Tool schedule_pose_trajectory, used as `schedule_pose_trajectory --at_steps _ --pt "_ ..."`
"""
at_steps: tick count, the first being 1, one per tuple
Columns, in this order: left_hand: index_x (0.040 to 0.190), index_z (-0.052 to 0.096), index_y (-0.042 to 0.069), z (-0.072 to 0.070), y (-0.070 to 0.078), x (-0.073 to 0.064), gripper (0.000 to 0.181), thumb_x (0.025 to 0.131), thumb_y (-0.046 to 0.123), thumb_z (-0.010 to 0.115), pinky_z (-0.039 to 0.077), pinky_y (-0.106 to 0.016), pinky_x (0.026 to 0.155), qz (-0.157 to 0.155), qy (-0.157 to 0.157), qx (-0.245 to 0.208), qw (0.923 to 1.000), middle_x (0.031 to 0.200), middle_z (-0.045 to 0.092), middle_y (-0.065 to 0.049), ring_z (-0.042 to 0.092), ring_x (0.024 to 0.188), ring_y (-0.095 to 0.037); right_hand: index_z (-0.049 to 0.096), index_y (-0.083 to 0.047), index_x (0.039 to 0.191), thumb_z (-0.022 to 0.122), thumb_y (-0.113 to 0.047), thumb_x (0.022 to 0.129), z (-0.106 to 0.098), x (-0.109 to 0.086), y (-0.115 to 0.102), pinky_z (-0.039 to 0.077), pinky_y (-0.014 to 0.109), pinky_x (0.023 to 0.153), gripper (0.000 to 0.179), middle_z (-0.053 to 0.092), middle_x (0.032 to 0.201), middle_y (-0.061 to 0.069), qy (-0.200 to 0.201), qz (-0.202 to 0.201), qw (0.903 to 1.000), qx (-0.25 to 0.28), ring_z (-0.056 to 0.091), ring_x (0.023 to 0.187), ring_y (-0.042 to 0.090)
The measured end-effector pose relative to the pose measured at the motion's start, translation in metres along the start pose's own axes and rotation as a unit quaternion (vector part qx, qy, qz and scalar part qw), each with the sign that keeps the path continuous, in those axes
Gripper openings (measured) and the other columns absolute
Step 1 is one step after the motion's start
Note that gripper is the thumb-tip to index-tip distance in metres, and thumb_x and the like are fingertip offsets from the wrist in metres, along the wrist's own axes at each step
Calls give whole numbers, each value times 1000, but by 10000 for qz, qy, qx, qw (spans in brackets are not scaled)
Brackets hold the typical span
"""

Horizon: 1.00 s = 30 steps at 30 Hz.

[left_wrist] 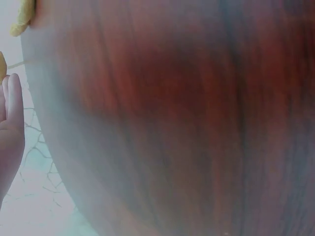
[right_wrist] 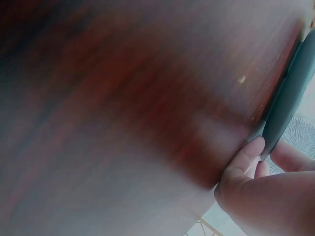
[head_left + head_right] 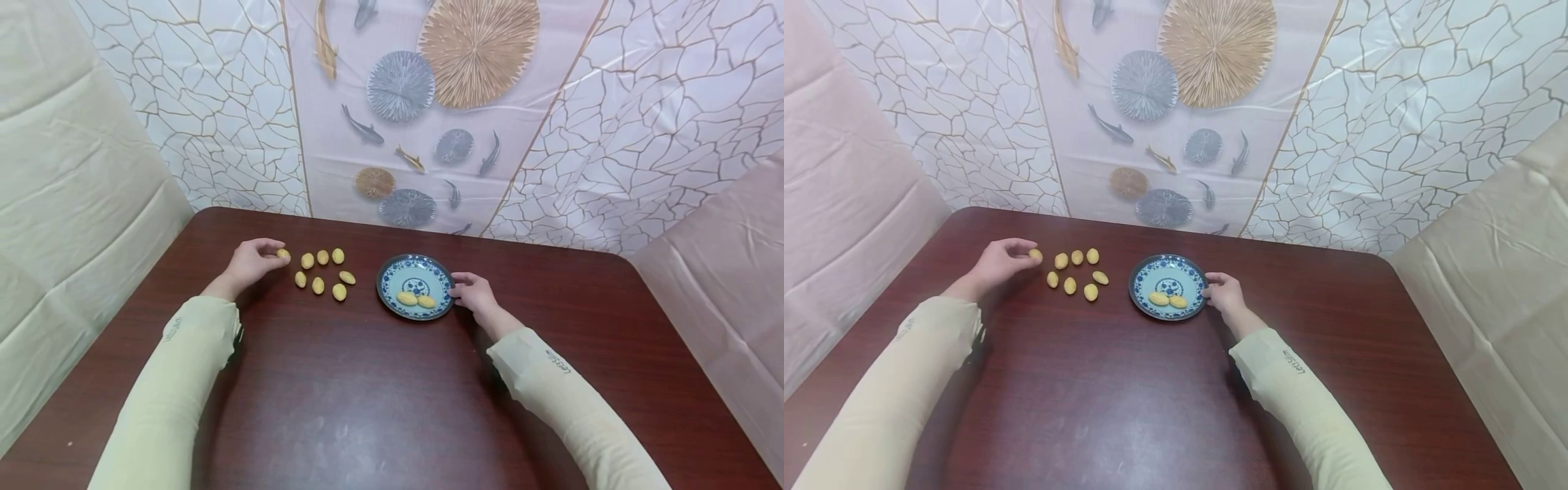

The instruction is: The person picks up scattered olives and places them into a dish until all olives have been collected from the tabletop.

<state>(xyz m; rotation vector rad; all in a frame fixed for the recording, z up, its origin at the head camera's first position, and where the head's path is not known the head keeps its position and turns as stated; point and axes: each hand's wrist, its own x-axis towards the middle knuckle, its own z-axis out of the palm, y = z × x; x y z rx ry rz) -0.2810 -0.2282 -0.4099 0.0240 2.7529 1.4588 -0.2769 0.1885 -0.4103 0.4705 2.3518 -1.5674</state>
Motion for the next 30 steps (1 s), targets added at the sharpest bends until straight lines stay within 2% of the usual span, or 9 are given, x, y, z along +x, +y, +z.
schedule_pose_trajectory --at_steps 6,12,17,22,24,28,30 --pt "124 56 -2 6 10 1 45 87 21 66 45 -15 78 91 -77 -161 9998 119 61 -22 61 99 -19 45 -8 137 53 -6 93 0 1 0 46 34 95 45 50 133 18 21 -18 10000 -21 51 107 21" --pt "125 56 -1 12 21 1 43 88 18 65 47 -28 87 93 -194 -294 9993 120 61 -21 59 108 -28 45 -8 137 52 -6 93 0 0 1 45 36 97 45 50 132 19 10 -36 10000 -17 52 108 22" --pt "124 57 -1 17 27 3 43 87 18 66 47 -21 82 157 -209 -384 9989 120 62 -22 60 108 -28 44 -7 138 52 -6 94 0 -1 0 44 37 99 45 50 133 20 -23 -62 10000 9 51 109 23" --pt "126 55 -2 22 33 2 44 88 17 65 45 -17 79 86 -380 -558 9977 124 59 -22 58 112 -30 45 -8 137 52 -6 93 0 -2 1 45 36 98 44 50 132 19 29 -53 10000 -3 51 108 22" --pt "127 54 -3 24 38 1 45 88 16 64 47 -21 81 30 -469 -618 9970 126 58 -23 57 113 -32 45 -8 137 52 -5 93 1 -2 1 45 35 96 44 51 131 18 48 -45 10000 -12 52 107 22" --pt "127 53 -6 28 48 -1 44 88 10 63 49 -38 90 -40 -610 -814 9948 127 56 -25 56 115 -36 46 -8 137 52 -6 93 1 -2 0 47 33 93 44 52 130 18 69 -68 9999 -57 52 105 21" --pt "127 53 -6 31 51 -1 44 88 11 64 48 -41 91 -28 -635 -816 9946 126 57 -25 57 114 -35 46 -8 136 52 -5 93 1 -2 0 47 32 92 44 52 130 18 76 -82 9999 -68 52 104 20"
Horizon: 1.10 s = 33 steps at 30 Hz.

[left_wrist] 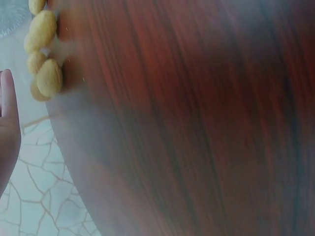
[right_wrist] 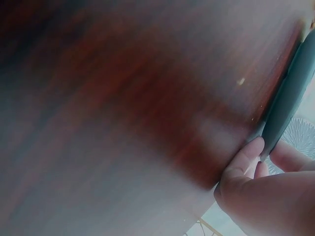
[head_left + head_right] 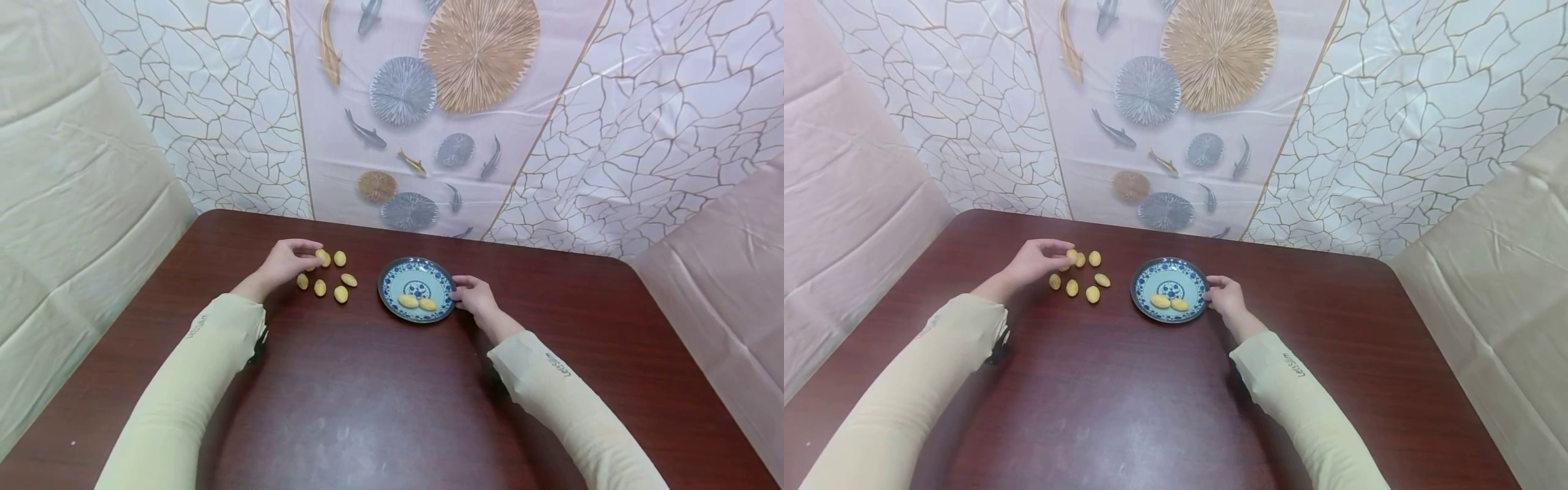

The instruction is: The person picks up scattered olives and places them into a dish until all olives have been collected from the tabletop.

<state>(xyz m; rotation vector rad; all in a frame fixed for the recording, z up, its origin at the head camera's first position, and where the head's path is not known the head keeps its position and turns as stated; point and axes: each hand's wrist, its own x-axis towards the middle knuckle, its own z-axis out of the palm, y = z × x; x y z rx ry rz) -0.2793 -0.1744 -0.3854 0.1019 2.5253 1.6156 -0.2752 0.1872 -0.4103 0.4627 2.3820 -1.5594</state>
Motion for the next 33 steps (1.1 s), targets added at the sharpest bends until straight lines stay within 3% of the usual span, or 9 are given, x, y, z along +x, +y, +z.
schedule_pose_trajectory --at_steps 6,15,33 --pt "125 57 -1 12 -2 7 44 86 17 67 47 -27 87 208 -48 2 9998 125 59 -19 59 112 -27 46 -6 136 52 -5 93 0 1 0 47 32 91 44 52 129 19 -20 -47 10000 1 52 104 20" --pt "125 58 1 35 7 16 45 85 21 68 45 -40 97 408 -316 -48 9987 127 59 -15 57 115 -27 46 -6 136 52 -5 93 0 0 0 47 30 87 44 51 131 20 -35 -69 10000 -17 52 104 20" --pt "125 59 4 72 24 25 43 86 20 68 51 -36 86 418 -796 -19 9960 120 63 -12 60 103 -21 45 -5 137 51 -4 93 0 1 1 47 33 91 44 51 131 20 -31 -73 10000 8 52 104 20"
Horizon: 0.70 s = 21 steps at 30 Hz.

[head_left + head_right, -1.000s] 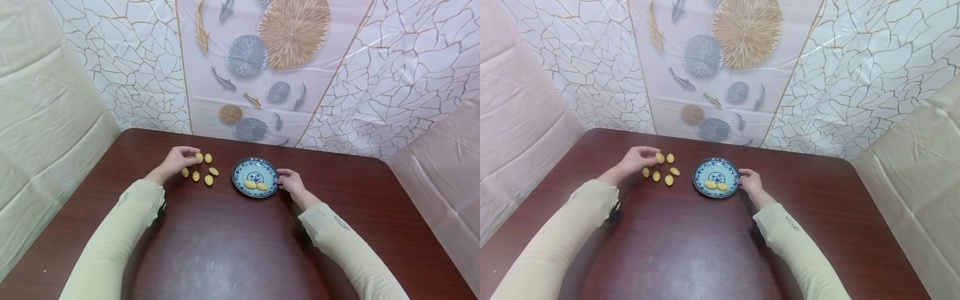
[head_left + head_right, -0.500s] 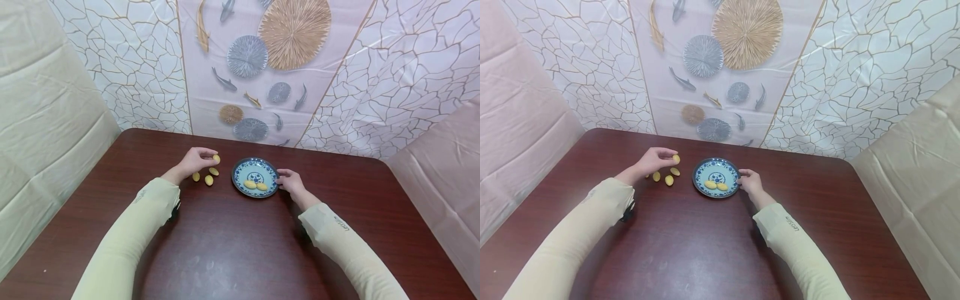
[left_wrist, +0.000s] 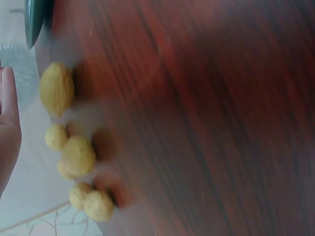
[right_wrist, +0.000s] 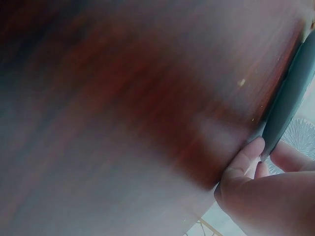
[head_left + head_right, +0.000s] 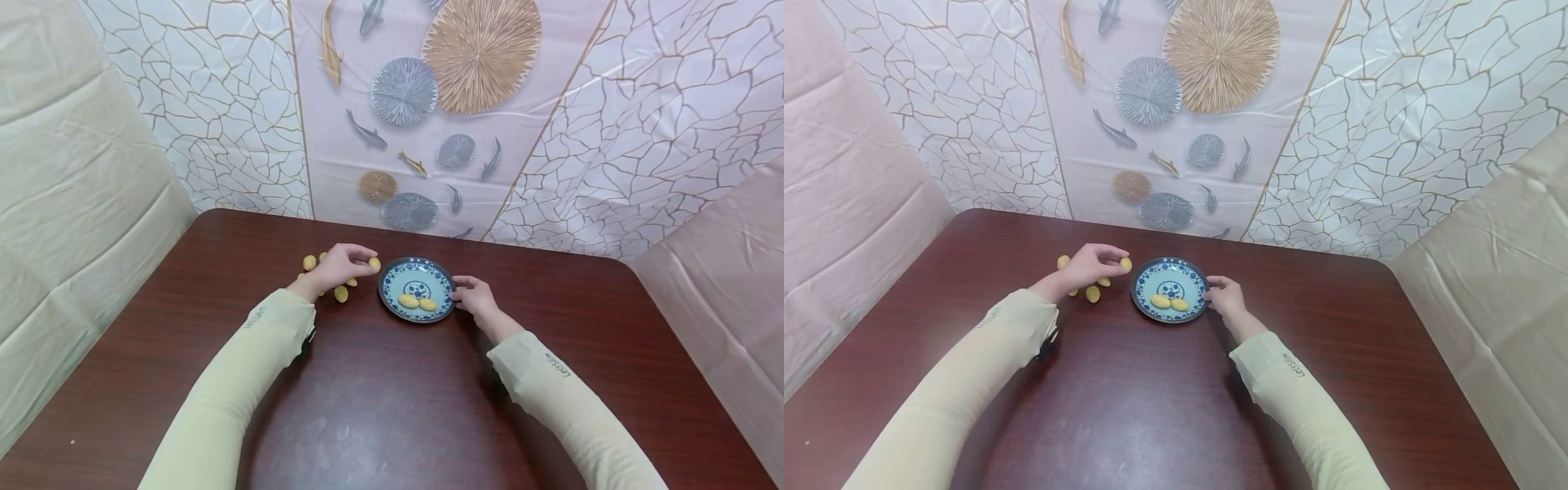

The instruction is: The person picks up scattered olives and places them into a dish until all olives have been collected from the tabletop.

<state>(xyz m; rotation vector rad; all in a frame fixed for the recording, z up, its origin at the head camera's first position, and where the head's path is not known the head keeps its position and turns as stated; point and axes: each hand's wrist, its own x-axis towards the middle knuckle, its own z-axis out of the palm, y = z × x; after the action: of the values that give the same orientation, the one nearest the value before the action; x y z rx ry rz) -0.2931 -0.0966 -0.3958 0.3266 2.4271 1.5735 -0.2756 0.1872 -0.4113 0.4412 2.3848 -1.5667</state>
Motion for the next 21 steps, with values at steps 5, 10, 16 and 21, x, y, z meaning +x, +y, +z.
schedule_pose_trajectory --at_steps 5,10,16,21 --pt "122 60 1 15 5 4 39 85 12 68 51 -30 84 144 -163 -38 9998 117 64 -17 61 105 -23 45 -6 137 51 -4 93 0 0 -1 45 36 96 44 50 132 20 -1 27 10000 26 52 107 22" --pt "119 62 1 27 9 9 37 84 8 68 51 -30 88 267 -292 156 9991 116 65 -16 63 107 -25 45 -6 137 51 -4 93 0 0 -1 45 37 97 44 50 132 20 -7 32 10000 26 51 107 22" --pt "118 63 2 37 11 15 35 84 8 68 51 -29 88 386 -479 605 9963 114 67 -13 64 105 -23 45 -6 137 51 -4 93 0 -1 -1 45 37 97 44 51 132 20 13 12 10000 42 51 106 22" --pt "120 62 2 43 10 18 36 85 9 67 51 -29 88 405 -613 891 9933 116 66 -13 63 105 -22 45 -6 137 51 -5 93 1 -1 -1 45 37 97 44 51 132 20 -6 13 10000 46 52 107 22"
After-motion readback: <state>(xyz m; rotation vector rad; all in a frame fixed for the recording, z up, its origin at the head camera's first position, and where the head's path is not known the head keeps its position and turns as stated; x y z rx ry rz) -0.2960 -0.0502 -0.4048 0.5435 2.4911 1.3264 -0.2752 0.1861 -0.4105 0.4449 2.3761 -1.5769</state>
